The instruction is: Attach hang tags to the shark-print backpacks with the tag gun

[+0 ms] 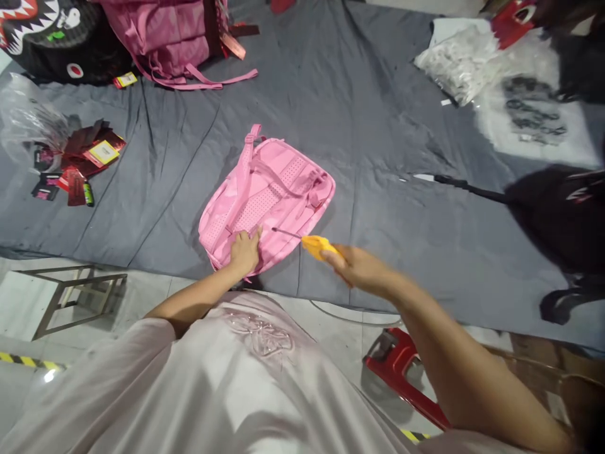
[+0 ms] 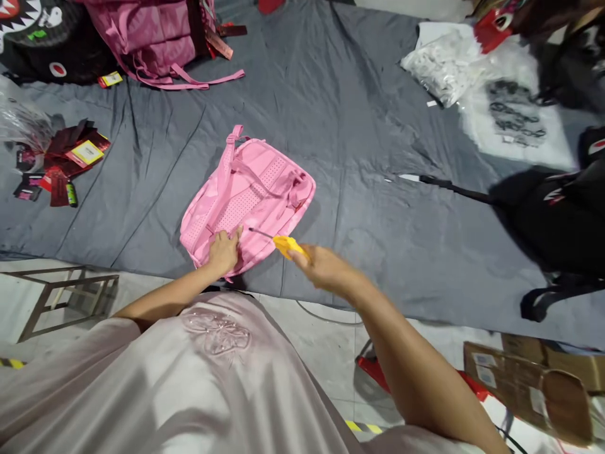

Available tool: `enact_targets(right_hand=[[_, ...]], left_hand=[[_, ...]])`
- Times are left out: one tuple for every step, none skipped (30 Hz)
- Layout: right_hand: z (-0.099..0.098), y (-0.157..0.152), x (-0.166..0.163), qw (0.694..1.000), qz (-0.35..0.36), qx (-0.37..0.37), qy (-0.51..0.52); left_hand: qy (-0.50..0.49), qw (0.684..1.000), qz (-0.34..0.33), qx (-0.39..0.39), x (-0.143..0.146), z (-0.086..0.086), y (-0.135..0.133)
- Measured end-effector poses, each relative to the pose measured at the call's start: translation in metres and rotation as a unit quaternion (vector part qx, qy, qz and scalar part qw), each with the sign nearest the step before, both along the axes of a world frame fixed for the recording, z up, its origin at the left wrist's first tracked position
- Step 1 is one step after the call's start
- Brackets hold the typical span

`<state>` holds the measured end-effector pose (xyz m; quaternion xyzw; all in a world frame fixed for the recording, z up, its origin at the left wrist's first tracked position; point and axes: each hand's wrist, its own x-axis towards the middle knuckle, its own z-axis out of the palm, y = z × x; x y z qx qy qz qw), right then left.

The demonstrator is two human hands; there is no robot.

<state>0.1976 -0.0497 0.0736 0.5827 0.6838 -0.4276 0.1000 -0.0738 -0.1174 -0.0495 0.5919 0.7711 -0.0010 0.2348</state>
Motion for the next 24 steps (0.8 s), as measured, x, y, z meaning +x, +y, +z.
enact_targets(right_hand=[[-0.001, 0.003, -0.001, 1.000, -0.001, 0.010, -0.020], [-0.002, 0.004, -0.002, 0.998, -0.017, 0.033, -0.050], [-0.003, 0.005, -0.004, 0.995, -0.034, 0.055, -0.075], [-0.004, 0.004, -0.005, 0.993, -0.038, 0.063, -0.089], [-0.005, 0.002, -0.007, 0.994, -0.026, 0.055, -0.087], [-0.007, -0.001, -0.008, 0.996, -0.009, 0.038, -0.077], [-0.009, -0.007, -0.009, 0.997, 0.001, 0.026, -0.071], [-0.011, -0.015, -0.011, 0.997, -0.003, 0.025, -0.076], [-0.013, -0.024, -0.012, 0.995, -0.021, 0.032, -0.090], [-0.016, -0.037, -0.015, 0.993, -0.040, 0.039, -0.100], [-0.019, -0.051, -0.019, 0.993, -0.050, 0.035, -0.100], [-0.022, -0.067, -0.024, 0.994, -0.050, 0.020, -0.092], [-0.026, -0.085, -0.032, 0.996, -0.044, -0.001, -0.082], [-0.029, -0.104, -0.042, 0.996, -0.038, -0.022, -0.077], [-0.033, -0.122, -0.053, 0.995, -0.035, -0.037, -0.081], [-0.038, -0.138, -0.066, 0.994, -0.036, -0.046, -0.092], [-0.042, -0.154, -0.079, 0.993, -0.040, -0.050, -0.104], [-0.045, -0.167, -0.091, 0.991, -0.046, -0.050, -0.116], [-0.049, -0.178, -0.103, 0.989, -0.055, -0.047, -0.129], [-0.053, -0.186, -0.114, 0.987, -0.066, -0.041, -0.140], [-0.056, -0.192, -0.124, 0.985, -0.077, -0.033, -0.151], [-0.060, -0.197, -0.133, 0.983, -0.088, -0.025, -0.160], [-0.064, -0.199, -0.142, 0.981, -0.097, -0.018, -0.167], [-0.068, -0.200, -0.149, 0.979, -0.106, -0.013, -0.172]], left_hand=[[0.057, 0.998, -0.039, -0.001, 0.005, -0.001, -0.002], [0.088, 0.994, -0.060, -0.009, 0.009, -0.002, -0.003], [0.102, 0.992, -0.073, -0.014, 0.011, -0.002, -0.002], [0.104, 0.991, -0.081, -0.015, 0.013, -0.002, -0.002], [0.100, 0.991, -0.086, -0.014, 0.012, -0.001, 0.000], [0.089, 0.992, -0.089, -0.015, 0.010, 0.001, 0.001], [0.068, 0.993, -0.090, -0.020, 0.006, 0.005, 0.002], [0.035, 0.995, -0.088, -0.027, -0.001, 0.009, 0.003], [-0.009, 0.996, -0.083, -0.029, -0.011, 0.015, 0.004], [-0.057, 0.996, -0.073, -0.016, -0.024, 0.021, 0.005], [-0.105, 0.993, -0.053, 0.016, -0.038, 0.028, 0.006], [-0.152, 0.986, -0.015, 0.065, -0.055, 0.033, 0.008], [-0.204, 0.970, 0.054, 0.117, -0.072, 0.038, 0.010], [-0.255, 0.943, 0.145, 0.155, -0.088, 0.041, 0.013], [-0.303, 0.907, 0.240, 0.168, -0.103, 0.042, 0.017], [-0.348, 0.866, 0.324, 0.154, -0.116, 0.041, 0.023], [-0.387, 0.830, 0.383, 0.120, -0.127, 0.039, 0.029], [-0.417, 0.805, 0.415, 0.078, -0.136, 0.036, 0.036], [-0.440, 0.791, 0.423, 0.039, -0.143, 0.032, 0.043], [-0.460, 0.784, 0.417, 0.007, -0.148, 0.029, 0.050], [-0.483, 0.772, 0.412, -0.022, -0.151, 0.026, 0.056], [-0.506, 0.760, 0.406, -0.049, -0.154, 0.024, 0.061], [-0.526, 0.747, 0.398, -0.077, -0.155, 0.022, 0.064], [-0.545, 0.735, 0.389, -0.105, -0.155, 0.021, 0.067]])
